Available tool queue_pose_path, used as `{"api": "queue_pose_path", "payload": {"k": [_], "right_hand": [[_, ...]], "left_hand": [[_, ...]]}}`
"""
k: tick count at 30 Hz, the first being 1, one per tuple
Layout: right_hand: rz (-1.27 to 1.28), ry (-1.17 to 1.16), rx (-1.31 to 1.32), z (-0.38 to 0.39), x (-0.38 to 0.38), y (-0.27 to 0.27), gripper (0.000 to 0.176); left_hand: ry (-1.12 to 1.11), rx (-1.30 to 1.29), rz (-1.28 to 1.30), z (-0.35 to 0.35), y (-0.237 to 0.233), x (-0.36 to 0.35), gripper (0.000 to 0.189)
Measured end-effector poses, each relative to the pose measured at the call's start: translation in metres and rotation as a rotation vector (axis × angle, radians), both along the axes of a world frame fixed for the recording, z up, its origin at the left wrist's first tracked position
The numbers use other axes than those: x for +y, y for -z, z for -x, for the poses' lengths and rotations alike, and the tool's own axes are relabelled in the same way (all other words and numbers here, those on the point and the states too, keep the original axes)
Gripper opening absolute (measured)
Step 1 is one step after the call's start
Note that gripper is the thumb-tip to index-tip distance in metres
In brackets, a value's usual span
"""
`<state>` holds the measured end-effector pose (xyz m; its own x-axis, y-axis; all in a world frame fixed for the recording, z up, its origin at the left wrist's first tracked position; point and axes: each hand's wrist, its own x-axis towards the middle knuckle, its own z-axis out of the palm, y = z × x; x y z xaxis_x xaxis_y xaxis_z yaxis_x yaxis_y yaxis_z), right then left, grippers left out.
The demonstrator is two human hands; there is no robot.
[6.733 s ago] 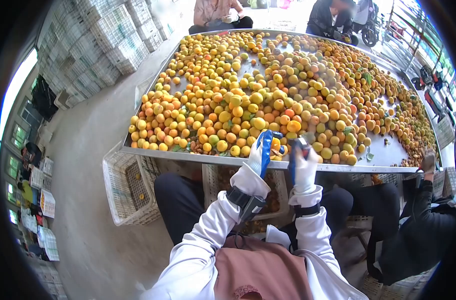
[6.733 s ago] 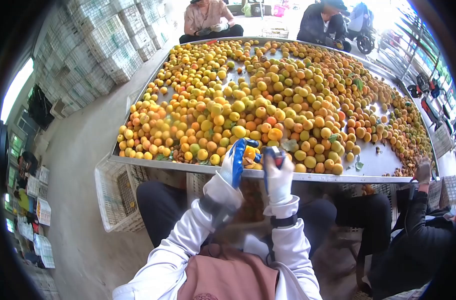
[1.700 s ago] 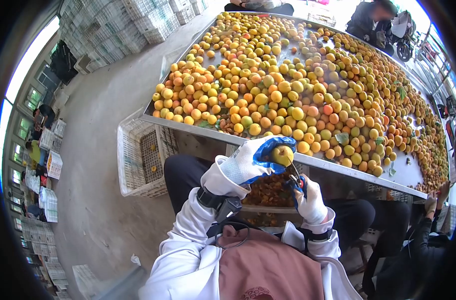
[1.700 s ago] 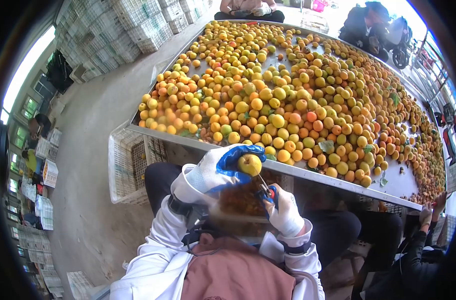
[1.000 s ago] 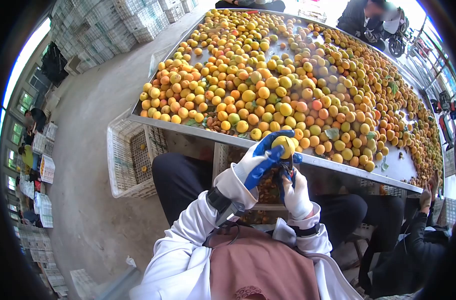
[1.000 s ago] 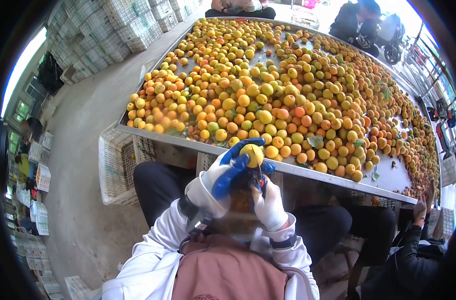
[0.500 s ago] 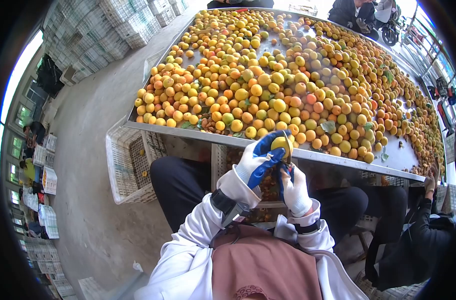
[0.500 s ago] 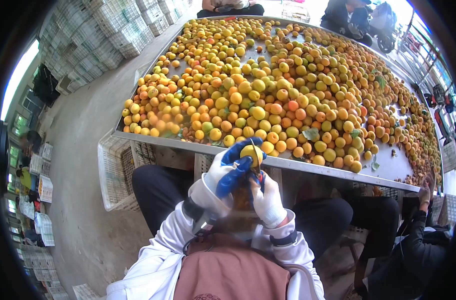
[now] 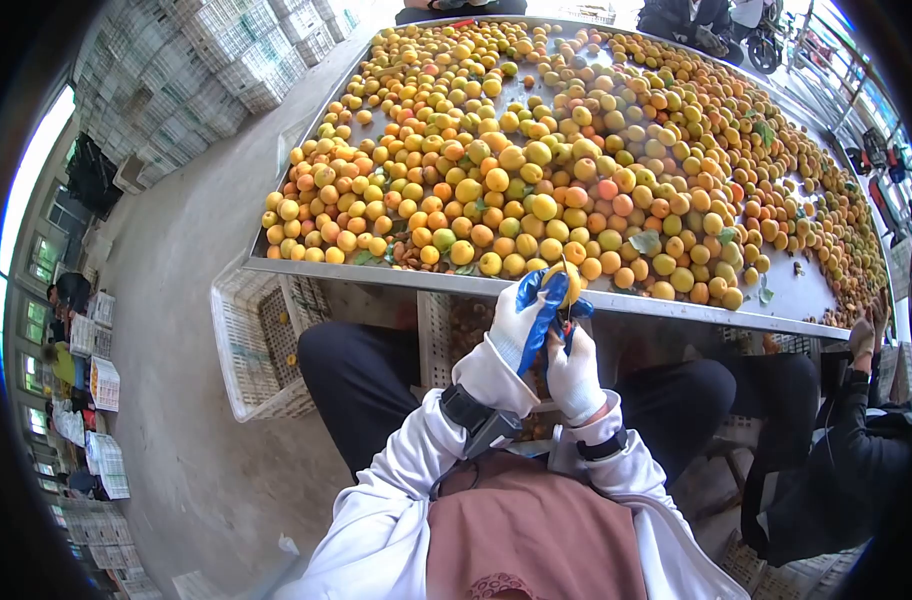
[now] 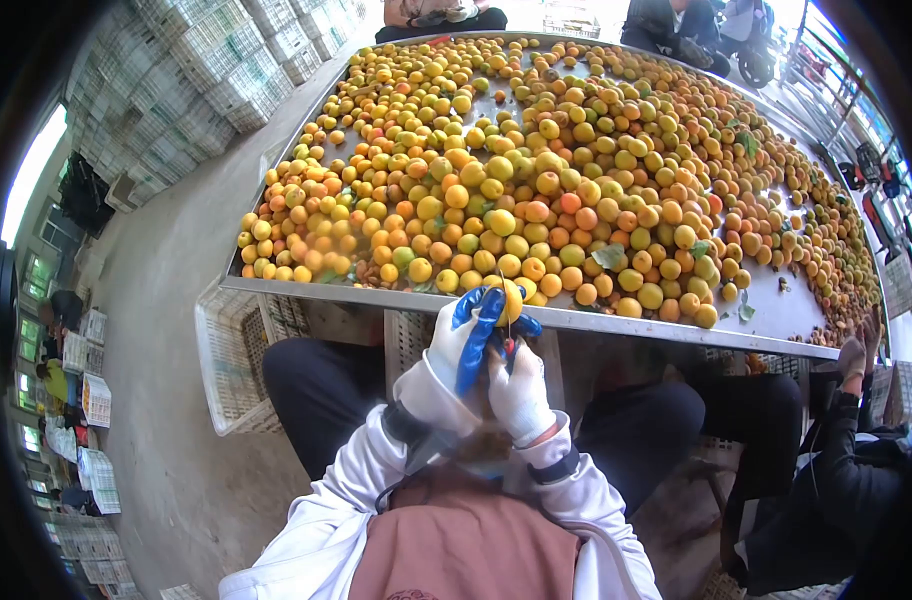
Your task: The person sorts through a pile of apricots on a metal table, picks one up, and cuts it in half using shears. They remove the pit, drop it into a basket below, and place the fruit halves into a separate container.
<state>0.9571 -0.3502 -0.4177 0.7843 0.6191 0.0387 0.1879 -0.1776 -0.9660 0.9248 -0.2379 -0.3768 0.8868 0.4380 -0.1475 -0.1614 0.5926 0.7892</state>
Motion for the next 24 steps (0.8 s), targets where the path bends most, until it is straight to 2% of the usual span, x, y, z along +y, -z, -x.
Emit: {"api": "queue_pose_path", "payload": {"k": [3, 5, 6, 7, 9, 10, 11, 13, 15, 16, 17, 18, 20, 22, 23, 24], "right_hand": [[-0.125, -0.029, 0.146, 0.003, -0.001, -0.004, 0.021], [-0.254, -0.114, 0.377, -0.003, -0.003, 0.008, 0.024], [-0.313, -0.116, 0.434, -0.003, -0.001, 0.009, 0.024], [-0.310, -0.110, 0.438, -0.004, -0.003, 0.008, 0.024], [-0.277, -0.189, 0.758, -0.009, -0.007, -0.001, 0.022], [-0.333, -0.153, 0.950, -0.006, -0.003, -0.009, 0.023], [-0.328, -0.150, 0.956, -0.008, -0.003, -0.009, 0.023], [-0.384, -0.260, 1.189, -0.010, -0.007, -0.009, 0.027], [-0.419, -0.273, 1.184, -0.008, -0.006, -0.016, 0.025], [-0.337, -0.220, 1.043, -0.007, -0.005, -0.018, 0.025], [-0.254, -0.168, 0.902, -0.006, -0.005, -0.020, 0.025], [-0.260, -0.171, 0.742, -0.007, -0.005, -0.011, 0.024], [-0.241, -0.181, 0.671, -0.008, -0.008, -0.022, 0.023], [-0.196, -0.189, 0.465, -0.010, -0.011, -0.011, 0.020], [-0.200, -0.189, 0.460, -0.008, -0.010, -0.006, 0.020], [-0.175, -0.155, 0.234, -0.006, -0.009, -0.005, 0.018]], "left_hand": [[-0.044, 0.055, -0.145, -0.007, 0.005, 0.000, 0.031], [-0.044, 0.212, -0.211, -0.009, 0.000, 0.002, 0.024], [-0.075, 0.184, -0.358, -0.011, 0.002, 0.005, 0.023], [-0.069, 0.187, -0.354, -0.012, 0.005, 0.005, 0.023], [-0.051, 0.169, -0.170, -0.010, 0.006, 0.006, 0.024], [-0.042, 0.155, -0.203, -0.009, 0.011, 0.009, 0.026], [-0.066, 0.139, -0.267, -0.010, 0.021, 0.011, 0.027], [-0.059, 0.151, -0.275, -0.007, 0.018, 0.011, 0.028], [-0.058, 0.136, -0.289, -0.006, 0.017, 0.012, 0.029], [-0.055, 0.122, -0.304, -0.007, 0.016, 0.014, 0.030], [0.056, 0.128, -0.196, -0.003, 0.015, 0.018, 0.032], [0.054, 0.031, -0.204, -0.004, 0.031, 0.024, 0.032], [0.092, -0.103, -0.215, 0.001, 0.042, 0.034, 0.034], [0.121, -0.104, -0.177, 0.006, 0.032, 0.028, 0.038], [0.151, -0.098, -0.136, 0.008, 0.029, 0.025, 0.044], [0.130, -0.096, -0.098, 0.008, 0.029, 0.023, 0.044]]}}
